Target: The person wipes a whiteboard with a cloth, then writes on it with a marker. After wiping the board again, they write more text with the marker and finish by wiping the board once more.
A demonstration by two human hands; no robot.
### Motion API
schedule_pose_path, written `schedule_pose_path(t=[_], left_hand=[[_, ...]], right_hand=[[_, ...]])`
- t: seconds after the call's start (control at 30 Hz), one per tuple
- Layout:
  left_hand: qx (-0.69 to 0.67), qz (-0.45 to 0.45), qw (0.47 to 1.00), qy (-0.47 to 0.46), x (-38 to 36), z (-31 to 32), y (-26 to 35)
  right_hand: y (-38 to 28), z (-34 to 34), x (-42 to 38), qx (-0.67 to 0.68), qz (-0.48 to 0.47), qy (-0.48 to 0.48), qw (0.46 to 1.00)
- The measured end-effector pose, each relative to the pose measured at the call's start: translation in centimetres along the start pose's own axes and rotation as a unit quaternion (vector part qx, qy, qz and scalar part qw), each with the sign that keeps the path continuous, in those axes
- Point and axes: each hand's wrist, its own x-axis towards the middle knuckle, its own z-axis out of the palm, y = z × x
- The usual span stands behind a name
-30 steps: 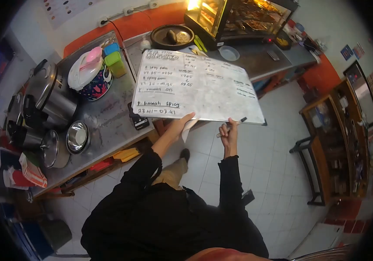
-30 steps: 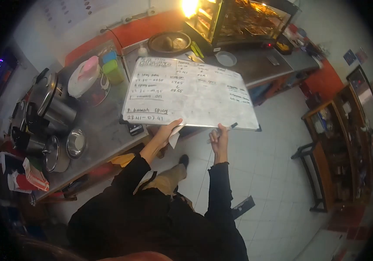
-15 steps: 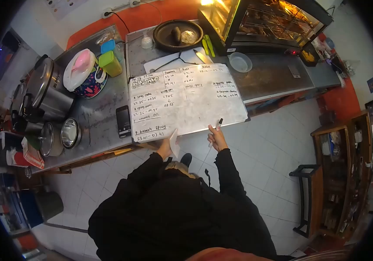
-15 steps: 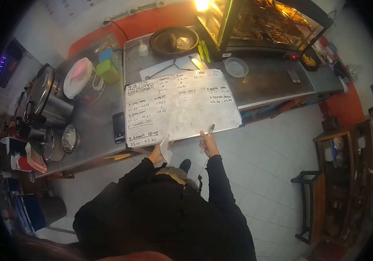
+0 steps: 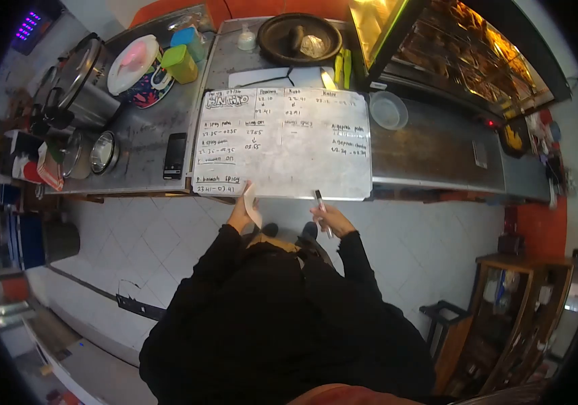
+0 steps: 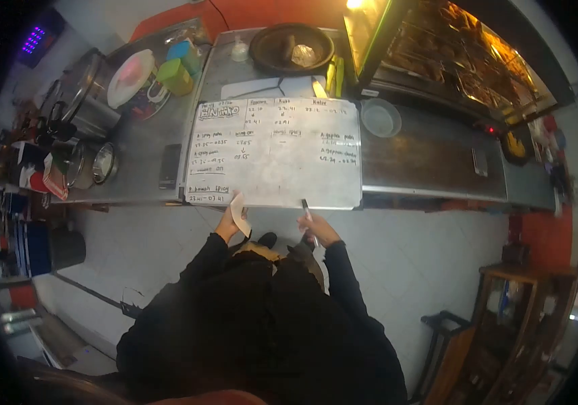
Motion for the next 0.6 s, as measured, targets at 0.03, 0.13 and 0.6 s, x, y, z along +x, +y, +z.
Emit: schedule_pose_path(t=[0.03, 0.13, 0.6], left_hand=[[0.005, 0.04, 0.998, 0.049, 0.1, 0.7, -0.8], [-0.03, 0.045, 0.989, 0.138, -0.7, 2.7, -1.1], [-0.398, 0.184, 0.889, 0.133, -10.3, 8.1, -3.0]], right_hand=[[-0.6, -1.1, -1.3, 0.029, -0.022, -0.004, 0.999], [-1.2, -6.2, -3.6, 0.081, -0.098, 0.078, 0.989], [-8.2, -23.3, 6.8, -0.464, -0.174, 0.58, 0.646]])
